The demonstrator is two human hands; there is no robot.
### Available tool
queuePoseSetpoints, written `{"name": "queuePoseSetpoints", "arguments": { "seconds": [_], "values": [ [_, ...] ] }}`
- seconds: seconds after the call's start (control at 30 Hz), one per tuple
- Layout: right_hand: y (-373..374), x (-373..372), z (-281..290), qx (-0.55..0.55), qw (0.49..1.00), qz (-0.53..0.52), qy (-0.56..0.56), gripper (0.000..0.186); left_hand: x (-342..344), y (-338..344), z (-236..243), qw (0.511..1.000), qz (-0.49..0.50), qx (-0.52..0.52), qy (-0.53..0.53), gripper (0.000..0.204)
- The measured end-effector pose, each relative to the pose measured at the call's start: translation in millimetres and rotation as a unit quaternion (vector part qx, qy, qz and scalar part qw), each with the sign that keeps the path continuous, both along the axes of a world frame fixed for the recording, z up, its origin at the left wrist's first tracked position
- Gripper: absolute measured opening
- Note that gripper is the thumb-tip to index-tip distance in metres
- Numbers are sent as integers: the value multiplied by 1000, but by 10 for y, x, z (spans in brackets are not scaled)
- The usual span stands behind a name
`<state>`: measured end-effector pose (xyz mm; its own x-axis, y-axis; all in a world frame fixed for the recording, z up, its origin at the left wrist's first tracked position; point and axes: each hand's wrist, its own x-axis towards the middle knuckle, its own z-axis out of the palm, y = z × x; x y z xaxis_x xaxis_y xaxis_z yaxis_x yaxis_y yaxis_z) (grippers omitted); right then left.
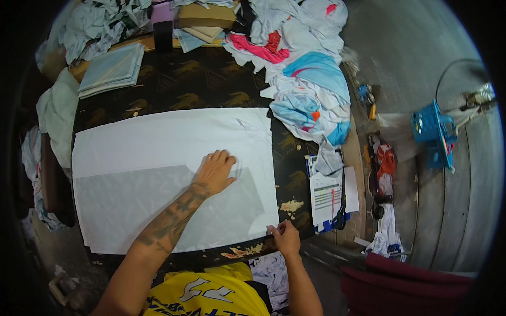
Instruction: The person places a white sheet of fabric on a table, smooths it, and uses shears to cut it into smaller pieces. The person repeats this process with multiple sheets, cutting and stacking the pieces on the table.
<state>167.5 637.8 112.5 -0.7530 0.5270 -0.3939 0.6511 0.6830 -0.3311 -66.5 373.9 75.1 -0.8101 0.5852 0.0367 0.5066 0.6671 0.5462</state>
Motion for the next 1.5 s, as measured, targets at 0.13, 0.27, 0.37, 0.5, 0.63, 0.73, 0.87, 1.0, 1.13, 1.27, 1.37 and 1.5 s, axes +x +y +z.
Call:
{"name": "queuePoseSetpoints", "arguments": {
  "seconds": [0.13,0.27,0.37,0.5,0.63,0.73,0.87,1.0,1.13,1.27,1.37,1.5],
  "values": [
    [5,165,-129,54,989,114,78,36,260,406,135,1000,6,-22,19,73],
    [126,184,-206,-44,997,5,64,32,1065,-268,-77,982,186,-22,28,75],
    [235,214,-243,4,996,71,53,33,1888,-1385,-293,930,348,-109,51,76],
    [381,214,-369,10,986,117,120,26,2890,-3146,-375,774,611,-132,101,66],
    [547,161,-586,-140,980,38,133,22,3304,-4395,-463,675,735,-11,61,32],
    [695,102,-691,-152,985,-23,82,28,3249,-4836,-600,654,755,22,41,26],
    [814,105,-695,-185,969,-15,163,32,3210,-5051,-661,729,681,56,46,28],
    [733,153,-666,-154,978,-130,62,35,3248,-5269,-591,722,681,126,-2,30],
    [572,170,-696,-148,973,-163,72,30,3220,-5519,-595,714,648,207,-163,18],
    [475,170,-564,-182,960,-146,153,28,3171,-5664,-571,660,638,332,-215,23],
    [442,132,-312,-313,916,-168,186,23,3122,-5673,-348,677,675,182,-231,34],
    [481,30,130,-218,940,-17,262,51,2983,-5523,134,736,653,129,-127,19]
  ]
}}
